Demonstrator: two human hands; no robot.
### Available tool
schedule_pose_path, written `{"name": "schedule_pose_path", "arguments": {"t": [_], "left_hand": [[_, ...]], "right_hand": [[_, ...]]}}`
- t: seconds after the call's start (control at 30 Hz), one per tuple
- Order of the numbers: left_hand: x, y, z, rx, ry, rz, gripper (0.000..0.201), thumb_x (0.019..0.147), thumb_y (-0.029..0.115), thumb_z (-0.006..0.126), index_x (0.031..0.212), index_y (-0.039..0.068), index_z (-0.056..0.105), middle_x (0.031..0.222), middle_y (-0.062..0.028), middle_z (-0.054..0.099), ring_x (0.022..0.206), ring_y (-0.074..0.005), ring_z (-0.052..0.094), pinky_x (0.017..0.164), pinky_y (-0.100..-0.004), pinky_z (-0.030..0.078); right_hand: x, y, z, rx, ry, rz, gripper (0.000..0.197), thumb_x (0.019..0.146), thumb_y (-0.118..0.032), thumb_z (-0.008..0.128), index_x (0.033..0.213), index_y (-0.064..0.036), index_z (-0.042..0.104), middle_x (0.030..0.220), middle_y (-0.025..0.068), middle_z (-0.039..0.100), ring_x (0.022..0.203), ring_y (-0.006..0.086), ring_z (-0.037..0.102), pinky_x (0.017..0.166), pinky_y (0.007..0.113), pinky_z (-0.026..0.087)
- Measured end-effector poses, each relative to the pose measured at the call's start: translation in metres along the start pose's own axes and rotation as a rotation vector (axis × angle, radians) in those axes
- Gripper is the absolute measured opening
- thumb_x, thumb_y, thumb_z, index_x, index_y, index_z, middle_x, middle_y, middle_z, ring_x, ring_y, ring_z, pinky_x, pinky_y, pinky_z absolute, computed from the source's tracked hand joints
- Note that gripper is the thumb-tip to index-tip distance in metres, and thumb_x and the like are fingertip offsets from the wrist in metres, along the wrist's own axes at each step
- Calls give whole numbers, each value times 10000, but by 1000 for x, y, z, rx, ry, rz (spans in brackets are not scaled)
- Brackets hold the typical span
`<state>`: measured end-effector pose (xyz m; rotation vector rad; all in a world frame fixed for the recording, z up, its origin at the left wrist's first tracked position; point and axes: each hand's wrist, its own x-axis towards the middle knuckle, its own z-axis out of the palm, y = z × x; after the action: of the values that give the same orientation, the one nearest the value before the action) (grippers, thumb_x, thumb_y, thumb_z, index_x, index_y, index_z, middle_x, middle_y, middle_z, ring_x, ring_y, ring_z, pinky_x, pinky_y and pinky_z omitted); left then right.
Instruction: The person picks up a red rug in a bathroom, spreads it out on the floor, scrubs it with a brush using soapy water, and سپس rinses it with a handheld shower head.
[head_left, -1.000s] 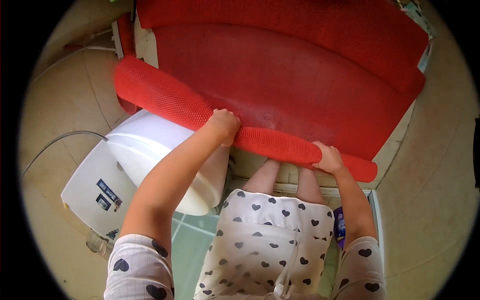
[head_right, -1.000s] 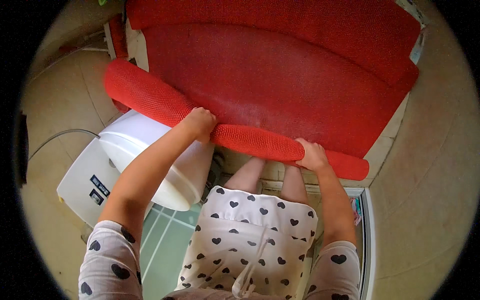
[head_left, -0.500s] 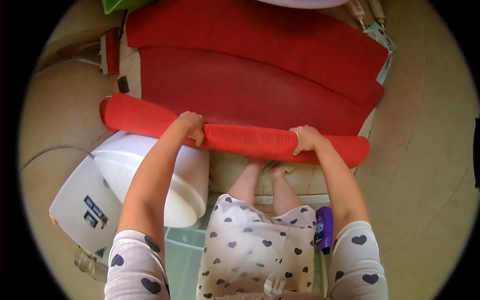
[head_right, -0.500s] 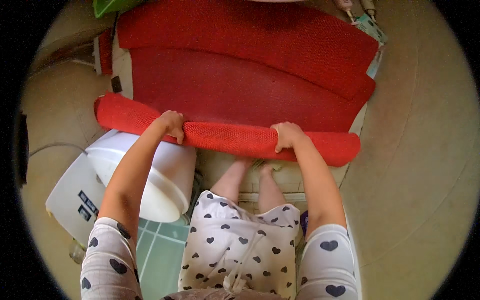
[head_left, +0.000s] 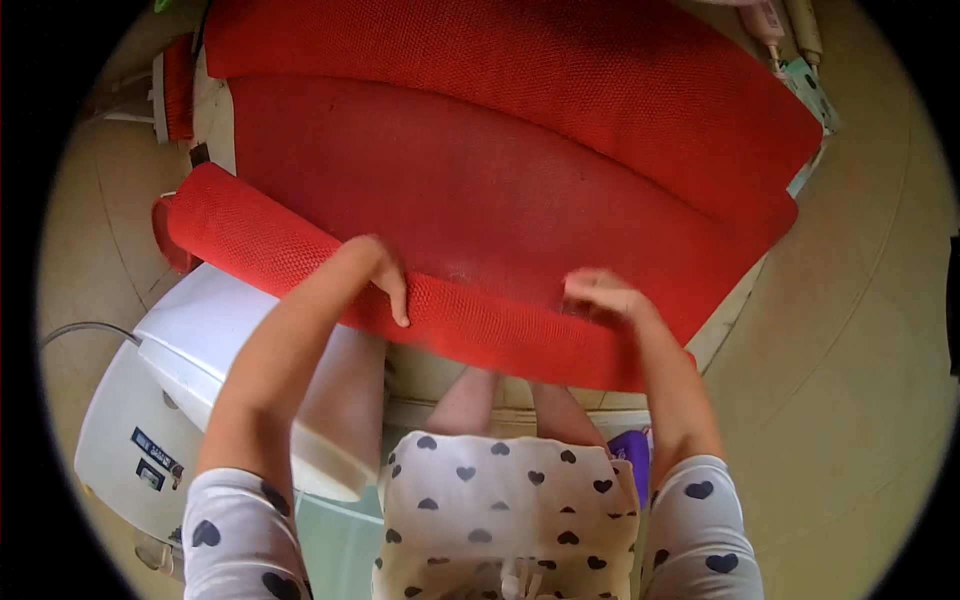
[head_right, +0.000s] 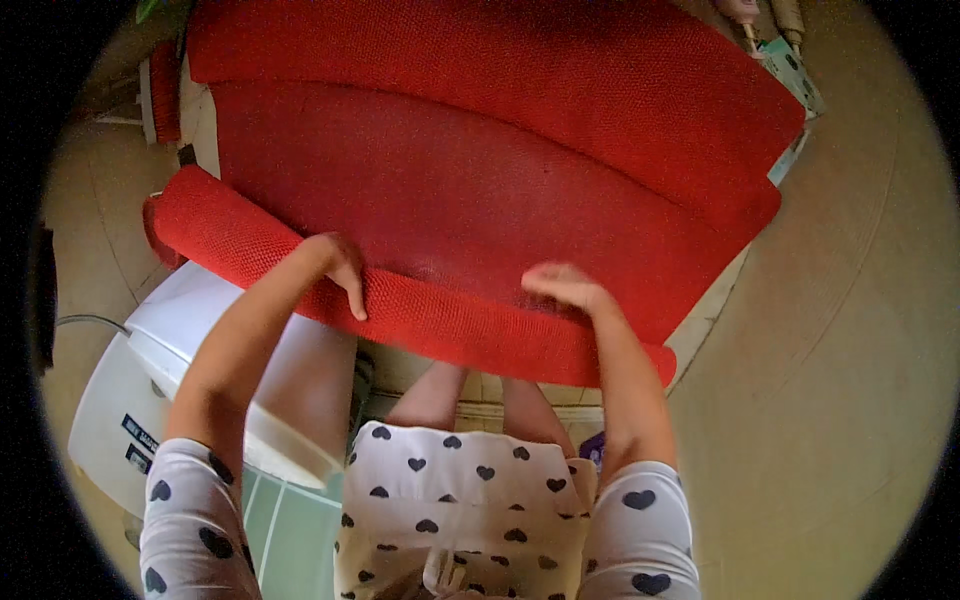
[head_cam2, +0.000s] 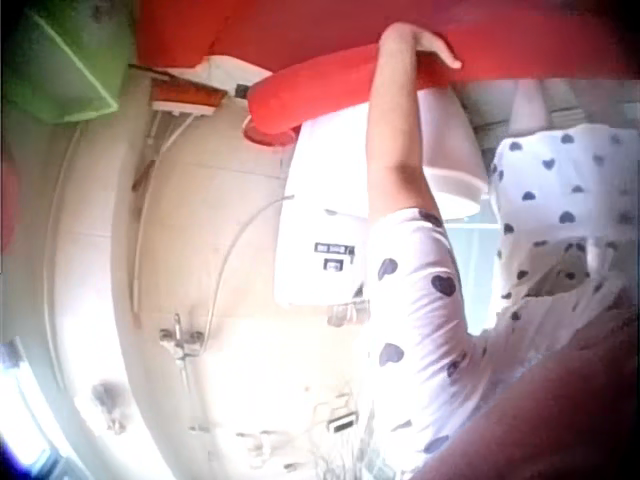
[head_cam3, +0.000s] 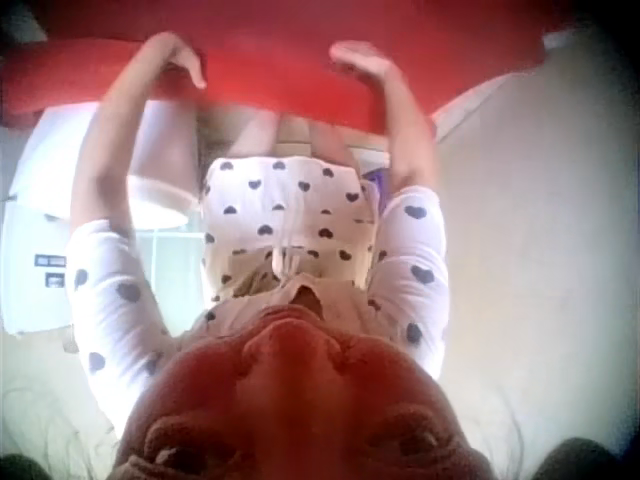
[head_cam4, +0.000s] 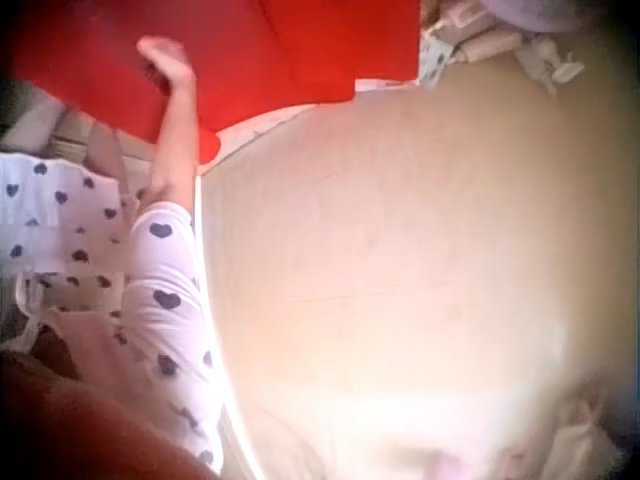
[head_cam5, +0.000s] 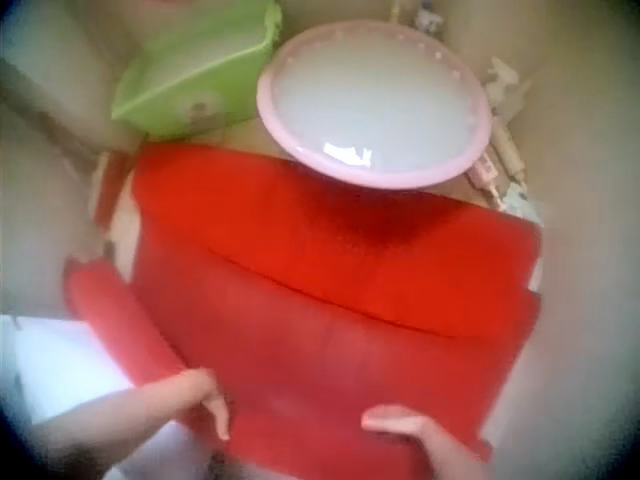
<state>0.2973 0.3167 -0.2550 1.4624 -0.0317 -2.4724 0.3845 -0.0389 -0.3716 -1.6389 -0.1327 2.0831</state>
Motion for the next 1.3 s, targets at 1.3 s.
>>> {"name": "schedule_pose_path", "arguments": {"t": [1.3], "left_hand": [[-44, 32, 81, -48, 662, -43, 534, 548, 410, 784, 1004, 159, 664, 1044, 10, 632, 1019, -155, 568, 812, -277, 453]], "right_hand": [[-275, -460, -113, -1361, 1121, -410, 324, 755, -138, 647, 1069, -66, 613, 715, 124, 639, 619, 207, 609, 660, 342, 484]]}}
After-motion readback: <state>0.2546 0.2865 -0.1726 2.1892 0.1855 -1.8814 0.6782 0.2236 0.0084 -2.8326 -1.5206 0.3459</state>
